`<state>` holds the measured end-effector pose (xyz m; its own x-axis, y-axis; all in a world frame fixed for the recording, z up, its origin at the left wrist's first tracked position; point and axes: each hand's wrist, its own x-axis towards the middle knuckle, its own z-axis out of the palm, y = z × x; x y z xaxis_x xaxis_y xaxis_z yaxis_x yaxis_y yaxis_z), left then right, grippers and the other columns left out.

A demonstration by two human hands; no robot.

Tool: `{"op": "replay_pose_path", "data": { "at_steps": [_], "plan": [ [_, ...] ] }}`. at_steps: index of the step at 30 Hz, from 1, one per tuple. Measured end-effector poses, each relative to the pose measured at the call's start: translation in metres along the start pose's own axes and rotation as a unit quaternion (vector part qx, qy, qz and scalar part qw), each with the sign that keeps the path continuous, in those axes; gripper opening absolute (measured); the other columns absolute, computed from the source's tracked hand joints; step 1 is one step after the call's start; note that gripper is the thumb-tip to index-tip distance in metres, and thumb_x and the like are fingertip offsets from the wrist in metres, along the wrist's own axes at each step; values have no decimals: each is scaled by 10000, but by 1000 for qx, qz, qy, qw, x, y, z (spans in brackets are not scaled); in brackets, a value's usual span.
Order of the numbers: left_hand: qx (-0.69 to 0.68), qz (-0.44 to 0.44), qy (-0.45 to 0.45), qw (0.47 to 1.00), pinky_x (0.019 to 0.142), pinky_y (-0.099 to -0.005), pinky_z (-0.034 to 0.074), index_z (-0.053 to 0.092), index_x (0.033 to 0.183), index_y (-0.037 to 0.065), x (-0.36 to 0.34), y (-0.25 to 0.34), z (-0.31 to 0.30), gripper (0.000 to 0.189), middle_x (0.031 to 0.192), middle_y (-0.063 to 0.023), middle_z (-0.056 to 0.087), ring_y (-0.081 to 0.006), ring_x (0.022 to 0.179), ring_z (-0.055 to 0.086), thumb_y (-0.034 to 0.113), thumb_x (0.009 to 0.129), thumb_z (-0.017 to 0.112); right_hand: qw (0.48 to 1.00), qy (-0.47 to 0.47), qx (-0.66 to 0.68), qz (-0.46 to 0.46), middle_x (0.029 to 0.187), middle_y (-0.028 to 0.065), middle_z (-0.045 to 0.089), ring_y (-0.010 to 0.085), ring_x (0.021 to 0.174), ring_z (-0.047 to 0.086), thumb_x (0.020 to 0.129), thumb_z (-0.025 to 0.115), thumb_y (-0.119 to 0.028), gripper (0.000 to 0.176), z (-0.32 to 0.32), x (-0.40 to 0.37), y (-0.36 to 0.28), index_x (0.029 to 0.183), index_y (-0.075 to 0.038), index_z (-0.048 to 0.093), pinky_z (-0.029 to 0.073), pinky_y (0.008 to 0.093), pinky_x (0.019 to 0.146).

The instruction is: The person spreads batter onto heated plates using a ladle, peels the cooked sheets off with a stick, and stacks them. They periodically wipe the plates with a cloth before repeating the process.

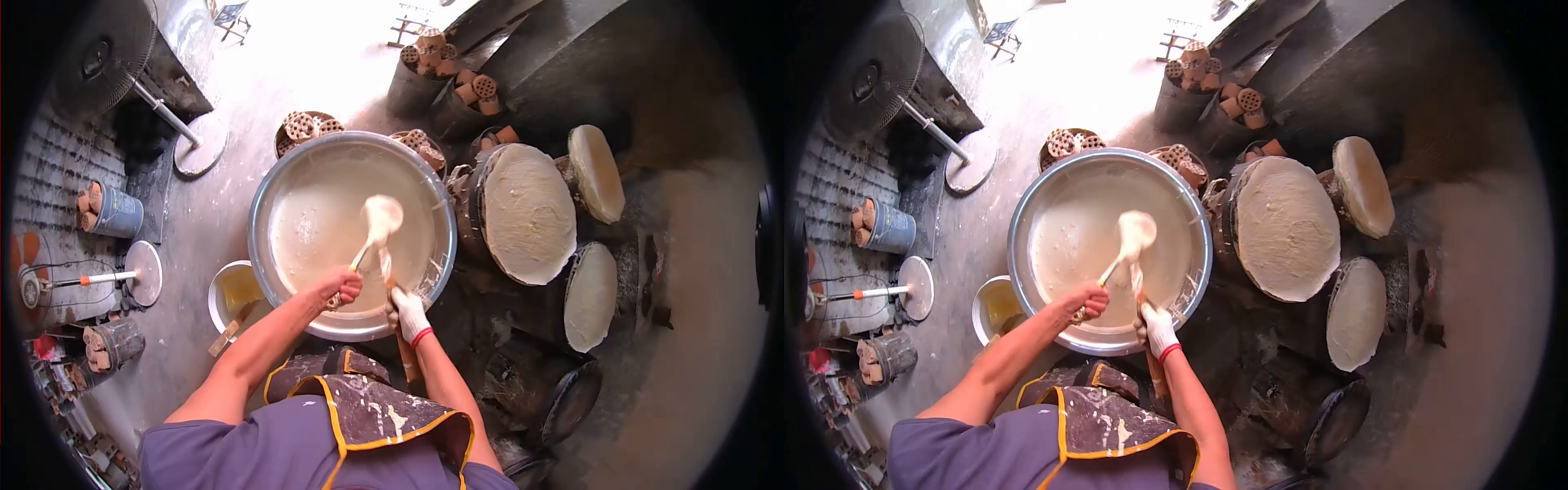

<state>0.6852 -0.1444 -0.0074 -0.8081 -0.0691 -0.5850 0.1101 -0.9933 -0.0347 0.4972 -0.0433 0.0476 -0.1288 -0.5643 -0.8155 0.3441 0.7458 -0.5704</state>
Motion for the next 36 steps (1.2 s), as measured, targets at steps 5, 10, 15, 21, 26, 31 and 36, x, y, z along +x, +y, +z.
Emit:
{"op": "replay_pose_path", "data": {
  "at_steps": [5,10,15,21,26,31,36],
  "plan": [
    [267,329,-85,902,301,-226,274,426,828,98,-99,64,189,131,542,26,357,-65,369,355,105,865,551,966,-69,83,-233,551,-9,461,71,353,349,926,466,-325,246,45,-91,-160,778,-130,493,268,231,328],
    [408,457,-107,783,313,-234,304,429,846,69,-173,62,304,155,538,20,383,-74,378,392,132,875,568,895,-208,134,-371,541,11,457,86,344,348,935,449,-295,225,19,-193,-210,820,-105,486,272,234,328],
    [487,382,82,781,332,-268,351,439,784,63,-165,32,278,117,541,-8,401,-109,377,395,85,841,538,908,-30,122,-399,575,7,483,61,369,358,932,452,-236,182,-10,-219,-161,955,-79,542,268,209,342],
    [445,105,69,887,355,-237,277,388,645,100,-95,-71,225,260,527,25,346,-72,395,346,56,869,512,930,77,128,-335,602,10,501,52,382,397,962,428,-233,378,-99,-215,-33,1315,-104,468,332,216,343],
    [248,-203,-41,946,344,-162,268,375,699,119,-27,-211,254,239,575,70,324,0,408,311,105,925,449,904,263,51,-334,675,-7,553,50,489,471,950,479,-275,385,-193,-264,126,1291,-99,512,419,211,462],
    [197,-367,-79,906,345,-154,278,391,723,105,54,-347,306,212,595,61,334,-4,413,313,80,933,415,762,533,-279,-240,978,237,617,401,823,610,876,539,-310,412,-255,-376,344,1281,-243,513,507,446,686],
    [469,-392,-93,785,339,-168,245,403,732,107,94,-495,347,179,572,63,321,-9,410,291,69,905,430,806,568,-61,-152,1126,188,599,333,1037,581,889,533,-272,381,-234,-466,456,1253,-159,546,465,362,872]
  ]
}}
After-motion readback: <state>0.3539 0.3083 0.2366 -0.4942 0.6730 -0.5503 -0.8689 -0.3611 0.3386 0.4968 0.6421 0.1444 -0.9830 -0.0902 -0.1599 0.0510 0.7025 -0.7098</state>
